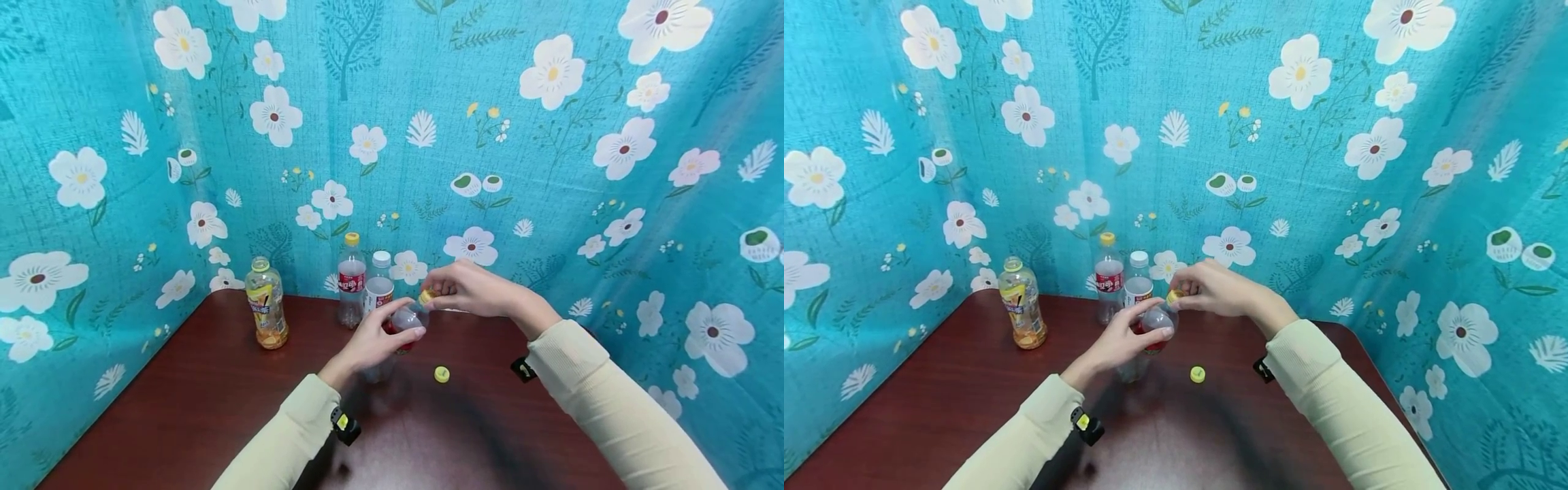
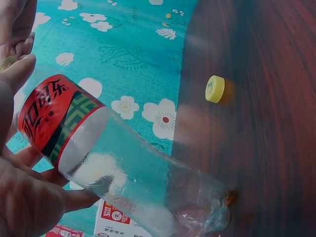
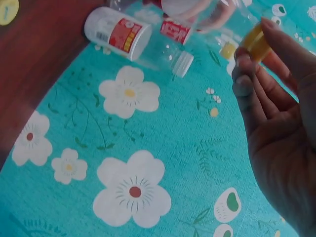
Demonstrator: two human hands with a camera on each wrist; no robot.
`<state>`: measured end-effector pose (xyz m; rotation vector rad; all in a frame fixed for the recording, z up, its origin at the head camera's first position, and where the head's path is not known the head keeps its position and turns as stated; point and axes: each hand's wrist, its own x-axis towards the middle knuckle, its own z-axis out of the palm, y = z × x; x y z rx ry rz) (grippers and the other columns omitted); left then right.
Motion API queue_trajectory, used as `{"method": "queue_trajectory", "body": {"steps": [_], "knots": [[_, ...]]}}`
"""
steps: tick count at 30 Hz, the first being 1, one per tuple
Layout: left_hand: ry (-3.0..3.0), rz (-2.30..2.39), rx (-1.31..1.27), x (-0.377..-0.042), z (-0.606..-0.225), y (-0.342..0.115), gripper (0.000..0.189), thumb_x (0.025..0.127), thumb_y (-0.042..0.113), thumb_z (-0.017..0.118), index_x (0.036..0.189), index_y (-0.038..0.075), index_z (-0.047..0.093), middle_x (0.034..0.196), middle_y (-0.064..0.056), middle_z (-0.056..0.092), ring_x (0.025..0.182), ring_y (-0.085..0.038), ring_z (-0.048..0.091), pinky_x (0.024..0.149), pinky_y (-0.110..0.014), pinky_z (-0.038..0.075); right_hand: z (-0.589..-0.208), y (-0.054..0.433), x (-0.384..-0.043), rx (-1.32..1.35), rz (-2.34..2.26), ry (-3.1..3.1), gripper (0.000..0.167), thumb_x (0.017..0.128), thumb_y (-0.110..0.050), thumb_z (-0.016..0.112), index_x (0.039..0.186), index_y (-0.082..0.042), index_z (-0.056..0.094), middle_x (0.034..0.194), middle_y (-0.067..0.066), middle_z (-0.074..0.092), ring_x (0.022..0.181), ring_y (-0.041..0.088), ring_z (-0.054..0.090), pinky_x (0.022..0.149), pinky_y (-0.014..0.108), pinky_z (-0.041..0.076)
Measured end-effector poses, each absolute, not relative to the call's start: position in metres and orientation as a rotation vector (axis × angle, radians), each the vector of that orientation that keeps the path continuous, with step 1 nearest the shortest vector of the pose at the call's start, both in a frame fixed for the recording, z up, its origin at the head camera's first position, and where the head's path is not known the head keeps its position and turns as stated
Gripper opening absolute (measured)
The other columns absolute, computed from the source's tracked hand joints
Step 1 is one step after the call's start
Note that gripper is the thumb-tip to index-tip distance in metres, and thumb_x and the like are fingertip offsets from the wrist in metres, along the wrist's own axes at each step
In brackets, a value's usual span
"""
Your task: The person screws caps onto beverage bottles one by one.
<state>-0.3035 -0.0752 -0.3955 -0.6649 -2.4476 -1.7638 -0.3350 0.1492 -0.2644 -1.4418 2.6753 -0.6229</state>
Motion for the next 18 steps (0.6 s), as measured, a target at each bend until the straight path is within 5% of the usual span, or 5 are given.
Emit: {"method": "queue_trajectory", "body": {"steps": [4, 10, 12, 15, 18], "knots": [[-2.397, -1.742, -0.663, -0.304, -0.395, -0.074, 0.059, 0.093, 0.037, 0.076, 0.147, 0.024, 0.056, 0.145, -0.003, 0.057, 0.120, -0.023, 0.056, 0.094, -0.043, 0.056, -0.268, 0.139, -0.331, -1.438, -0.633, 2.807, 0.012, 0.098, -0.023, 0.071, 0.092, -0.013, 0.072, 0.067, -0.009, 0.062, 0.054, 0.008, 0.054, 0.055, 0.027, 0.047], [-2.370, -1.730, -0.652, -0.305, -0.396, -0.074, 0.059, 0.094, 0.034, 0.076, 0.148, 0.025, 0.055, 0.145, -0.005, 0.058, 0.120, -0.023, 0.057, 0.094, -0.043, 0.056, -0.273, 0.127, -0.326, -1.257, -0.625, 2.982, 0.049, 0.101, -0.035, 0.066, 0.058, -0.016, 0.053, 0.046, -0.007, 0.033, 0.039, 0.009, 0.029, 0.043, 0.026, 0.024], [-2.380, -1.745, -0.648, -0.305, -0.397, -0.074, 0.060, 0.094, 0.034, 0.076, 0.149, 0.024, 0.054, 0.146, -0.004, 0.056, 0.123, -0.023, 0.056, 0.095, -0.044, 0.055, -0.273, 0.130, -0.327, -1.249, -0.630, 2.946, 0.043, 0.101, -0.036, 0.066, 0.063, -0.016, 0.060, 0.048, -0.008, 0.038, 0.041, 0.010, 0.034, 0.045, 0.026, 0.030], [-2.408, -1.759, -0.659, -0.306, -0.398, -0.075, 0.061, 0.094, 0.036, 0.075, 0.149, 0.023, 0.053, 0.149, -0.005, 0.054, 0.126, -0.023, 0.054, 0.097, -0.045, 0.055, -0.270, 0.139, -0.330, -1.308, -0.630, 2.823, 0.018, 0.101, -0.030, 0.067, 0.095, -0.014, 0.073, 0.063, -0.009, 0.055, 0.053, 0.010, 0.053, 0.058, 0.029, 0.047], [-2.424, -1.772, -0.673, -0.306, -0.398, -0.077, 0.061, 0.094, 0.037, 0.075, 0.149, 0.022, 0.053, 0.150, -0.005, 0.053, 0.128, -0.024, 0.054, 0.098, -0.046, 0.054, -0.266, 0.146, -0.332, -1.366, -0.625, 2.701, 0.026, 0.100, -0.025, 0.069, 0.124, -0.016, 0.069, 0.084, -0.008, 0.067, 0.074, 0.013, 0.065, 0.075, 0.035, 0.055]]}}
